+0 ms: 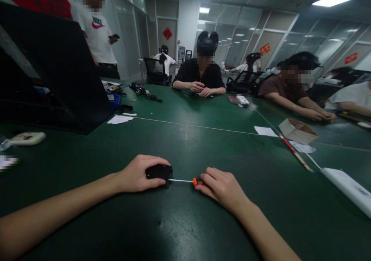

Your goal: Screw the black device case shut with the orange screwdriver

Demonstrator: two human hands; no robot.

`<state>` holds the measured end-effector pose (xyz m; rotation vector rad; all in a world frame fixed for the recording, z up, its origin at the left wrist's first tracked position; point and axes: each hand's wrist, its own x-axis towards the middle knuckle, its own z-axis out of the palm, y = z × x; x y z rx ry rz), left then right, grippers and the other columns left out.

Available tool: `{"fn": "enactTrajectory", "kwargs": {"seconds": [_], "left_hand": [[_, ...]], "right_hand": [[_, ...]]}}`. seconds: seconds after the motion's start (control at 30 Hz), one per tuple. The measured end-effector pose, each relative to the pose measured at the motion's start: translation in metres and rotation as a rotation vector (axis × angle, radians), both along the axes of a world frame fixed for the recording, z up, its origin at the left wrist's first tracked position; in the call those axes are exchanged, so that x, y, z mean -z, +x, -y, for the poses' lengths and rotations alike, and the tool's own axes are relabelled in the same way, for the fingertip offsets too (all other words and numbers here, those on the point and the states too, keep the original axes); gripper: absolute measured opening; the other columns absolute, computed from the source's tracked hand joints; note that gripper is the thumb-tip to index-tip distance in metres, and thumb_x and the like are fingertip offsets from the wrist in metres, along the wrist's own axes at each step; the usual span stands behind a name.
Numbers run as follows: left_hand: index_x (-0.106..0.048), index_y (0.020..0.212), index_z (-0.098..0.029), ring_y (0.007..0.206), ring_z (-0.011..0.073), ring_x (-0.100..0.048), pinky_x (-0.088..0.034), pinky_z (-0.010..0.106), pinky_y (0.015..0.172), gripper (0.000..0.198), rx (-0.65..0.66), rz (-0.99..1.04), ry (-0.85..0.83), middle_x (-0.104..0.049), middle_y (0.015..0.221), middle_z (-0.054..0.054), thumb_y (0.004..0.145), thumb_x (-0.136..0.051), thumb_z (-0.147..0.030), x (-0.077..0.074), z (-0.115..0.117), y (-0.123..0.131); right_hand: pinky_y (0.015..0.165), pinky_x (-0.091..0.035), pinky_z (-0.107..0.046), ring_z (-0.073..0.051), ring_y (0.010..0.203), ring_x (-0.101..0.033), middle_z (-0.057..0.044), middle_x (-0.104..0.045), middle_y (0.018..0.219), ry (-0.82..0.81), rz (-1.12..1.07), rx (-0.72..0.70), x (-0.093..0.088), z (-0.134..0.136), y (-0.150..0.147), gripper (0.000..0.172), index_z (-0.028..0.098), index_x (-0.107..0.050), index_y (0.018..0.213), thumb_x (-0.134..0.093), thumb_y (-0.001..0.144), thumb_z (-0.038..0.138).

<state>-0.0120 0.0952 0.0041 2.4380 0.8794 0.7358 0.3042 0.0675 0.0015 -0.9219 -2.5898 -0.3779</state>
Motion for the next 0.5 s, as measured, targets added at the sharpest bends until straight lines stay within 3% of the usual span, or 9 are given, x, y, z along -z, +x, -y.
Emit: {"fn": "enactTrajectory", "kwargs": {"seconds": [0.33,0.5], "left_hand": [[-0.065,0.12,-0.021,0.102,0.0225,-0.068,-0.051,0.036,0.092,0.044,0.001,0.048,0.013,-0.073,0.113,0.007,0.084,-0.07,-0.046,0.0,0.004,0.005],[-0.061,0.128,-0.021,0.11,0.0232,-0.065,-0.049,0.037,0.097,0.054,-0.008,0.096,-0.042,-0.071,0.121,0.008,0.081,-0.075,-0.043,-0.001,0.007,-0.003]], "right_hand": [[0.059,-0.044,-0.025,-0.016,0.068,-0.06,-0.005,-0.066,0.079,-0.164,-0.09,0.025,0.003,0.019,-0.045,0.03,0.017,-0.063,0.096,-0.042,0.104,0.036],[0.063,-0.046,-0.025,-0.016,0.07,-0.061,-0.005,-0.066,0.082,-0.269,-0.194,0.015,0.004,0.021,-0.048,0.023,0.017,-0.062,0.101,-0.046,0.103,0.034]]}}
